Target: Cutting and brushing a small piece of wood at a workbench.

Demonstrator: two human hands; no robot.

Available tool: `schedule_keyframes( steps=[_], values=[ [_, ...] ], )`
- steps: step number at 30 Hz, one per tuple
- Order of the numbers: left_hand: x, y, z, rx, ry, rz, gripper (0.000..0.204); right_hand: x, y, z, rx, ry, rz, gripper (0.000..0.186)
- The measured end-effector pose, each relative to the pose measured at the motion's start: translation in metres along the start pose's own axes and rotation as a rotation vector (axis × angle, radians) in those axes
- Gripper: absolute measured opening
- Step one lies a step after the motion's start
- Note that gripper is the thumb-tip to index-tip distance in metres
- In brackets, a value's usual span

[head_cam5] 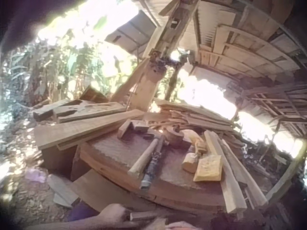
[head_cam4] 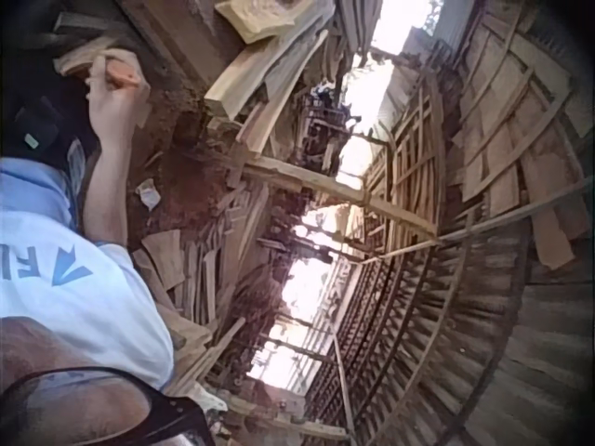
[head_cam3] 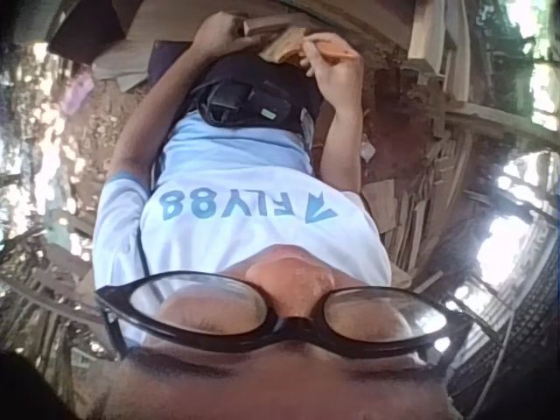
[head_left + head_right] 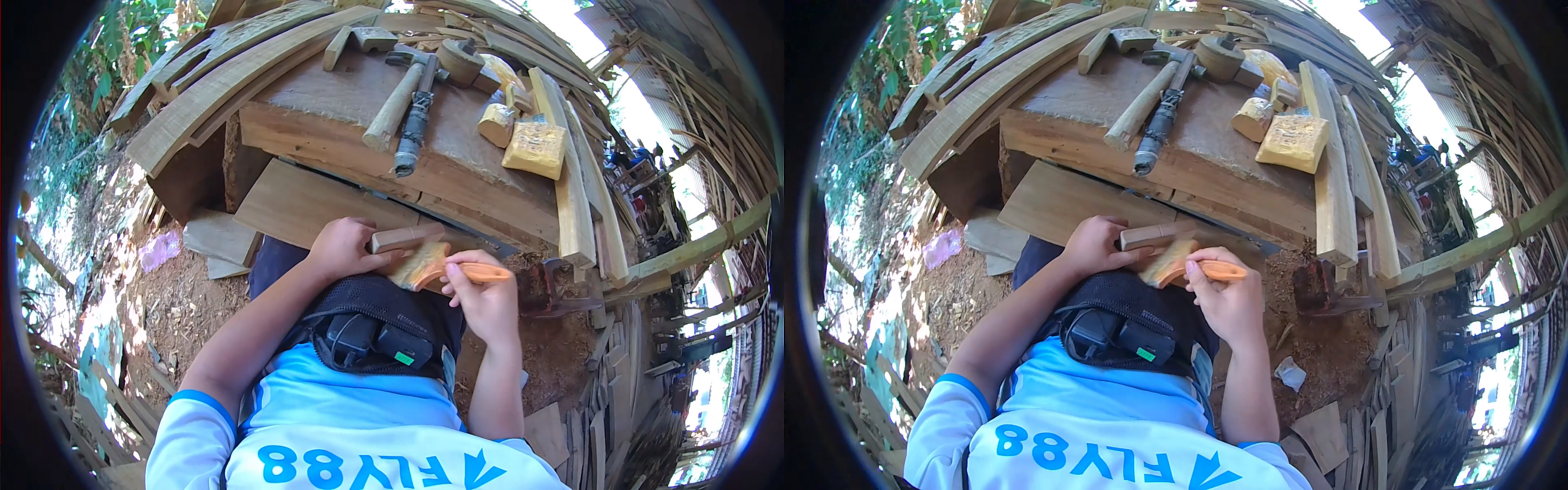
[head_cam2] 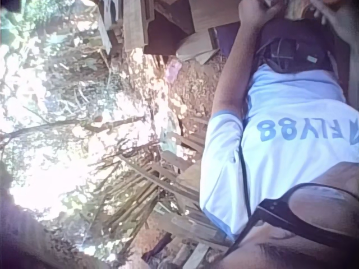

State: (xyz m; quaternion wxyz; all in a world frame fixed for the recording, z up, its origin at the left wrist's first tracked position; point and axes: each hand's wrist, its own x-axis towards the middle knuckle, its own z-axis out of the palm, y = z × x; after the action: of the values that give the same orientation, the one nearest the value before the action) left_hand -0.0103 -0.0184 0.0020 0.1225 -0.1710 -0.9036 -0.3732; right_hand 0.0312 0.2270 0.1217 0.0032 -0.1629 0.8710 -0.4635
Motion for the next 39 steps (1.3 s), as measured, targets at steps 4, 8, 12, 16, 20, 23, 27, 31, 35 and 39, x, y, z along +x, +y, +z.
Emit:
schedule_keyframes(
  steps=[4, 8, 12, 16, 20, 23, 27, 31, 35, 39],
  values=[
    [0.001, -0.007, 0.005, 0.010, 0.008, 0.036, 0.043, -0.002, -0.027, 0.011, 0.308, -0.225, -0.125, 0.017],
    [-0.006, -0.003, 0.003, -0.242, 0.023, -0.097, 0.035, 0.007, -0.030, 0.024, 0.037, -0.213, -0.381, 0.011],
    [-0.001, 0.004, -0.002, 0.011, 0.013, 0.002, 0.054, 0.015, -0.017, -0.011, -0.517, 0.298, -0.369, 0.008],
    [0.000, 0.007, -0.003, 0.001, -0.013, -0.017, 0.059, 0.006, -0.006, -0.017, -0.017, 0.205, -0.187, 0.008],
    [0.001, 0.007, 0.000, -0.088, 0.185, 0.077, 0.058, 0.011, 0.000, -0.004, 0.119, -0.148, -0.204, 0.008],
    [0.000, 0.007, -0.003, -0.056, 0.050, -0.014, 0.055, 0.023, 0.008, -0.011, -0.459, 0.367, -0.302, 0.011],
    [0.000, 0.011, -0.005, -0.029, 0.020, -0.014, 0.053, 0.020, 0.014, -0.024, 0.186, 0.159, -0.141, 0.014],
    [0.000, 0.014, -0.005, -0.022, 0.077, 0.027, 0.045, 0.018, 0.009, -0.021, 0.155, 0.137, -0.156, 0.019],
    [-0.002, 0.015, -0.006, -0.054, 0.104, 0.091, 0.037, 0.025, -0.004, -0.024, 0.205, 0.008, -0.078, 0.020],
    [-0.002, 0.013, -0.005, -0.002, 0.084, 0.085, 0.038, 0.031, -0.011, -0.034, 0.113, -0.002, -0.065, 0.018]
  ],
)
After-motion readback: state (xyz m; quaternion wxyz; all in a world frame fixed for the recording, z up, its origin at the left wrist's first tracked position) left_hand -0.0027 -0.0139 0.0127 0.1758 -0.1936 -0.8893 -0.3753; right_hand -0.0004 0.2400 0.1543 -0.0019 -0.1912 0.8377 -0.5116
